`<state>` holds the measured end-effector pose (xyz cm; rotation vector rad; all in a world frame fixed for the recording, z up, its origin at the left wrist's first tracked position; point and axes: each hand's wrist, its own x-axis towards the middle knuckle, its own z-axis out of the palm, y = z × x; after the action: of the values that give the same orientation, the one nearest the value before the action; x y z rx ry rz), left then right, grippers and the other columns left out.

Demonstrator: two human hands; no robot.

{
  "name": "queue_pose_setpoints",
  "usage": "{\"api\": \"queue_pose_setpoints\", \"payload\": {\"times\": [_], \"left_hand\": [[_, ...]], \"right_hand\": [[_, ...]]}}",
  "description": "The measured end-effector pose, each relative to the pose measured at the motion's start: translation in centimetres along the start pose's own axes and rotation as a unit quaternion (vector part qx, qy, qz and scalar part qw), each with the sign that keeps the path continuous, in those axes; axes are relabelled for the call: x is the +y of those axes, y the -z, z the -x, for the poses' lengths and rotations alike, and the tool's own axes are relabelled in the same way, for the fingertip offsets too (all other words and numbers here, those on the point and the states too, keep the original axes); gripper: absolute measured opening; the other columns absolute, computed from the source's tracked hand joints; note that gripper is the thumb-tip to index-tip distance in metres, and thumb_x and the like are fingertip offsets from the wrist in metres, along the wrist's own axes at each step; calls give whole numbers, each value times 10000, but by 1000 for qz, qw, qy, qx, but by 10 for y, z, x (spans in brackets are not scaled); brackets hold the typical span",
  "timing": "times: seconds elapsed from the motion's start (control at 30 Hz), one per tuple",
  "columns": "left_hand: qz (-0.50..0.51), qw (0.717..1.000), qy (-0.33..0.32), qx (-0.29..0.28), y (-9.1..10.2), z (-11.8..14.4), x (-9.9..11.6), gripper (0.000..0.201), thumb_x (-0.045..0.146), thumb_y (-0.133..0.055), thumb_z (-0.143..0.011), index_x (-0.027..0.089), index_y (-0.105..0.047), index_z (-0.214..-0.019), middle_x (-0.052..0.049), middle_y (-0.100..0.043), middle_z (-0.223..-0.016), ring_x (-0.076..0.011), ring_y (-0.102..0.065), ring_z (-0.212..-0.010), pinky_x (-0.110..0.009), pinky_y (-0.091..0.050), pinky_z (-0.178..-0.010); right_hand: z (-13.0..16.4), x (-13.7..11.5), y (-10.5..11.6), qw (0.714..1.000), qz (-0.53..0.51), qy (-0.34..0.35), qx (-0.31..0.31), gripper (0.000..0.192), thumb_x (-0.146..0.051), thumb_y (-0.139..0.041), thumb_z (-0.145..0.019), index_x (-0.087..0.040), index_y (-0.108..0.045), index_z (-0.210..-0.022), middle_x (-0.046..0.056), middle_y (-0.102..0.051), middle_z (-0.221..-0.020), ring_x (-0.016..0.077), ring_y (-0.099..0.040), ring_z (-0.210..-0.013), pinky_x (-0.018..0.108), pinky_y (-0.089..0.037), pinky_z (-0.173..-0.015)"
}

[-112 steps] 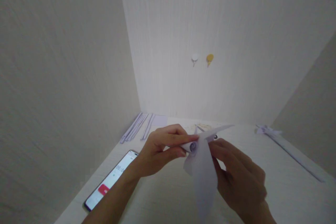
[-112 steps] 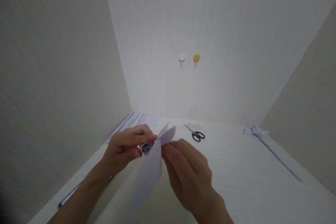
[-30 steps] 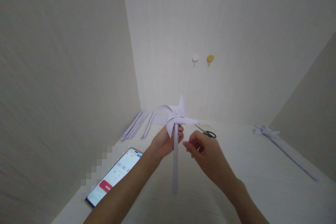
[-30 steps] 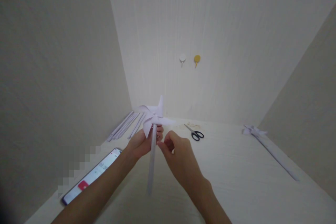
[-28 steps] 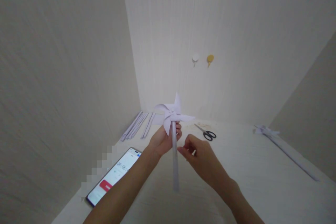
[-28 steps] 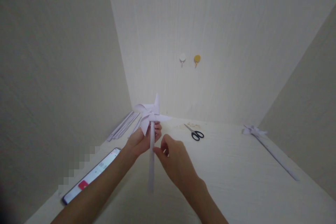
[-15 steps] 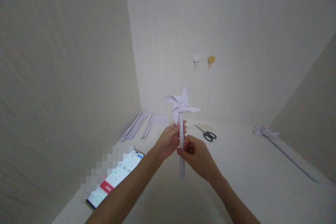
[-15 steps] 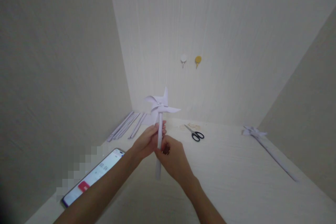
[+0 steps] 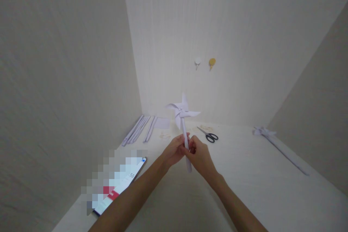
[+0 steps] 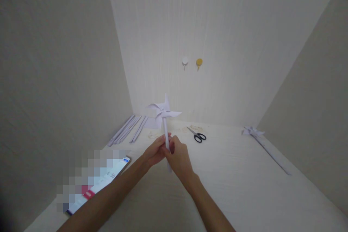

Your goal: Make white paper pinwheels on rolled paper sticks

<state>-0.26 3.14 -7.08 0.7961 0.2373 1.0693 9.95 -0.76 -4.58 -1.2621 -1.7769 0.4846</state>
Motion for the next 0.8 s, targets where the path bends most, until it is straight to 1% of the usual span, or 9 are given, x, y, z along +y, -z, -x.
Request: {"api": "queue_pose_setpoints", "payload": {"times": [0.13,0.2,0.27,0.33,0.43,0.53,0.6,0.7,0.8], "left_hand": [[11,1000,10,5,9,0,-7,159,249,-555,-712,117,-564,-800,-28,-544,-709,-99,-519,-647,-215,-399,-620],[2,999,24,26,16,0,-10,180,250,-565,-703,123,-574,-830,-46,-556,-795,-101,-524,-695,-204,-395,-630],[-4,997,47,66,24,1,-13,219,233,-581,-689,160,-572,-895,-44,-558,-880,-97,-528,-722,-200,-396,-634],[-19,994,63,88,31,1,-17,262,210,-567,-700,187,-557,-960,-39,-553,-930,-87,-529,-721,-196,-396,-625],[-45,990,93,96,36,1,-21,257,185,-564,-697,183,-558,-954,-42,-569,-895,-85,-533,-683,-197,-395,-596],[-60,989,97,96,36,1,-23,232,175,-562,-697,163,-565,-928,-43,-581,-846,-92,-540,-677,-197,-397,-591],[-61,988,99,97,34,1,-22,215,172,-560,-698,153,-570,-912,-42,-586,-832,-93,-544,-677,-197,-401,-594],[-59,986,104,115,33,-1,-22,185,173,-562,-696,138,-581,-876,-42,-594,-799,-91,-548,-657,-199,-409,-591],[-59,984,106,130,34,-3,-23,159,174,-564,-694,131,-590,-845,-35,-599,-765,-89,-552,-639,-201,-416,-585]], "right_hand": [[3,11,-5,1000,12,-15,7,109,-249,-470,-699,-205,-371,-713,-58,-462,-512,99,-425,-441,201,-302,-427],[2,17,0,999,36,-16,8,97,-248,-464,-698,-203,-378,-704,-59,-457,-496,99,-426,-431,197,-307,-422],[0,24,12,996,87,-19,12,94,-251,-472,-685,-198,-394,-682,-54,-461,-500,99,-437,-440,194,-318,-427],[-3,35,32,990,137,-31,17,86,-252,-475,-675,-191,-415,-682,-42,-488,-535,98,-450,-462,197,-337,-452],[-4,58,74,982,180,-58,14,92,-275,-470,-681,-185,-449,-681,-22,-528,-581,109,-479,-506,206,-352,-484],[3,92,118,967,233,-100,20,117,-298,-467,-684,-184,-470,-663,-3,-557,-582,129,-503,-524,222,-353,-499],[10,117,143,955,265,-130,29,137,-313,-466,-688,-179,-480,-662,16,-578,-595,141,-522,-545,232,-361,-522],[19,152,172,934,309,-174,46,149,-309,-473,-684,-172,-486,-626,46,-595,-624,154,-536,-579,241,-368,-548],[24,180,190,912,345,-216,56,147,-298,-489,-672,-161,-506,-621,72,-609,-669,172,-554,-624,243,-372,-554]]}}
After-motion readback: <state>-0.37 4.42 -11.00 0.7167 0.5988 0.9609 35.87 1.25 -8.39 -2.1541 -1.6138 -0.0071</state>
